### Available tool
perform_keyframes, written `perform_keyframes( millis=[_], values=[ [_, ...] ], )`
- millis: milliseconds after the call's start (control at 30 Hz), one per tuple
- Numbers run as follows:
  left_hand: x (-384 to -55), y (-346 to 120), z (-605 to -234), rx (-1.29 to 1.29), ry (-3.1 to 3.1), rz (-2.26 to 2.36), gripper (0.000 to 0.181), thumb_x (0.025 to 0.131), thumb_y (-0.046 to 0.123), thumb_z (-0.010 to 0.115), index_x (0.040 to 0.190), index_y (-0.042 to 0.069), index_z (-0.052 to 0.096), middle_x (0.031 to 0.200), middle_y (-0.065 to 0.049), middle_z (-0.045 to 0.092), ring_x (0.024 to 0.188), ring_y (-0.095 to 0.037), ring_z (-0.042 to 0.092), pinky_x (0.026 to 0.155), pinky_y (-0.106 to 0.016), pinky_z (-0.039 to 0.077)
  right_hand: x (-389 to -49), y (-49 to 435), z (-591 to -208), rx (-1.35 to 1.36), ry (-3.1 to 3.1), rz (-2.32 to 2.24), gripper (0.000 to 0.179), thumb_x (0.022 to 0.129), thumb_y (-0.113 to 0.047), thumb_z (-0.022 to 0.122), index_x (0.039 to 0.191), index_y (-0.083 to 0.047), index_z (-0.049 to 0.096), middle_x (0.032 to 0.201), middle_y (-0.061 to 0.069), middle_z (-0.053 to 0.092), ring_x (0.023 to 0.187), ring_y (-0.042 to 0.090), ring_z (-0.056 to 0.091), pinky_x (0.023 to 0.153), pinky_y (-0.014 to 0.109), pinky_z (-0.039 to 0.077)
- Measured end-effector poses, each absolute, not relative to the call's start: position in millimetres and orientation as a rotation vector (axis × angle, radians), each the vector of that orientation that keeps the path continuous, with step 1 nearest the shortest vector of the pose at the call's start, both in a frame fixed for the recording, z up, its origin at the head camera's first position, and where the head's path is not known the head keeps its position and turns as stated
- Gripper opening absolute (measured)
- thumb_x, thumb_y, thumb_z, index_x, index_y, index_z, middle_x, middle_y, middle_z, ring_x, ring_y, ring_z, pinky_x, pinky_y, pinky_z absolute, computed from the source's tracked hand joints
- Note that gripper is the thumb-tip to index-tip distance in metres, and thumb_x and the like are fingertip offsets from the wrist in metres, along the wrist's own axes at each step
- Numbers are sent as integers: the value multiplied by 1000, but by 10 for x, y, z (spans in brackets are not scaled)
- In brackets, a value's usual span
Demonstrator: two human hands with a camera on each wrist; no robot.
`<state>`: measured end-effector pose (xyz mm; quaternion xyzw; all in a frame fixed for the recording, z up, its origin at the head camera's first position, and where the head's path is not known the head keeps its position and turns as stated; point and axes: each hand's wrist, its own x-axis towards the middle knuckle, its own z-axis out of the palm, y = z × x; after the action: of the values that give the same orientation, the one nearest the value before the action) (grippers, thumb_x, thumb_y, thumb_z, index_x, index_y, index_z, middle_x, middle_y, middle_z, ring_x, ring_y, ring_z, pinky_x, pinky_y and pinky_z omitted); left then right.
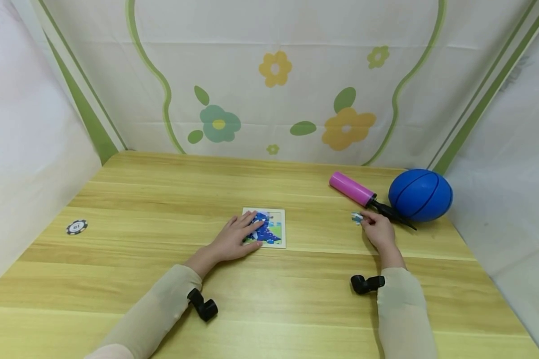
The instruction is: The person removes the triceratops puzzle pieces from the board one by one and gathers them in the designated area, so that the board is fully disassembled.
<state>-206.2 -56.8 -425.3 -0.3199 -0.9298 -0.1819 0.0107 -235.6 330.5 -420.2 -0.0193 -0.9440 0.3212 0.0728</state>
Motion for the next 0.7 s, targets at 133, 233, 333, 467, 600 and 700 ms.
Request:
perform_keyframes(
  millis=[133,233,333,467,600,700],
  values=[
    [-2058,-563,-4240,-1008,-2893,-578,58,87,47,40,134,14,34,140,-12,19,128,-25,11,98,-48,9,-2352,3300,-4186,-72,-2856,968,32,85,-6,50,115,4,53,86,17,51,78,29,44,66,36,33],
    [-2058,-560,-4238,-1011,-2891,-573,58,87,46,41,134,14,34,140,-12,19,128,-25,11,98,-48,9,-2353,3304,-4185,-75,-2861,974,32,85,-6,50,116,4,52,86,17,51,78,29,44,66,36,33],
    [-2061,-558,-4237,-1010,-2892,-572,58,87,46,41,134,14,34,140,-12,19,128,-25,12,98,-48,9,-2353,3310,-4190,-89,-2852,993,33,85,-7,50,116,3,52,87,17,51,78,29,43,67,36,33],
    [-2064,-556,-4244,-1010,-2892,-579,58,86,47,41,134,15,35,140,-12,19,128,-25,11,98,-48,9,-2353,3329,-4219,-116,-2816,1051,36,86,-10,50,120,0,50,92,19,52,81,28,44,68,36,34],
    [-2067,-562,-4254,-1008,-2879,-588,57,86,47,41,133,15,35,140,-12,20,128,-25,12,98,-48,10,-2333,3324,-4213,-109,-2775,1133,39,88,-15,50,125,-3,46,96,20,53,79,22,44,63,28,37],
    [-2072,-568,-4266,-1006,-2868,-598,57,86,47,42,133,15,36,140,-12,20,128,-25,13,98,-48,10,-2300,3257,-4158,-54,-2731,1236,42,87,-16,51,126,-2,44,94,20,53,71,17,47,55,23,38]
  ],
)
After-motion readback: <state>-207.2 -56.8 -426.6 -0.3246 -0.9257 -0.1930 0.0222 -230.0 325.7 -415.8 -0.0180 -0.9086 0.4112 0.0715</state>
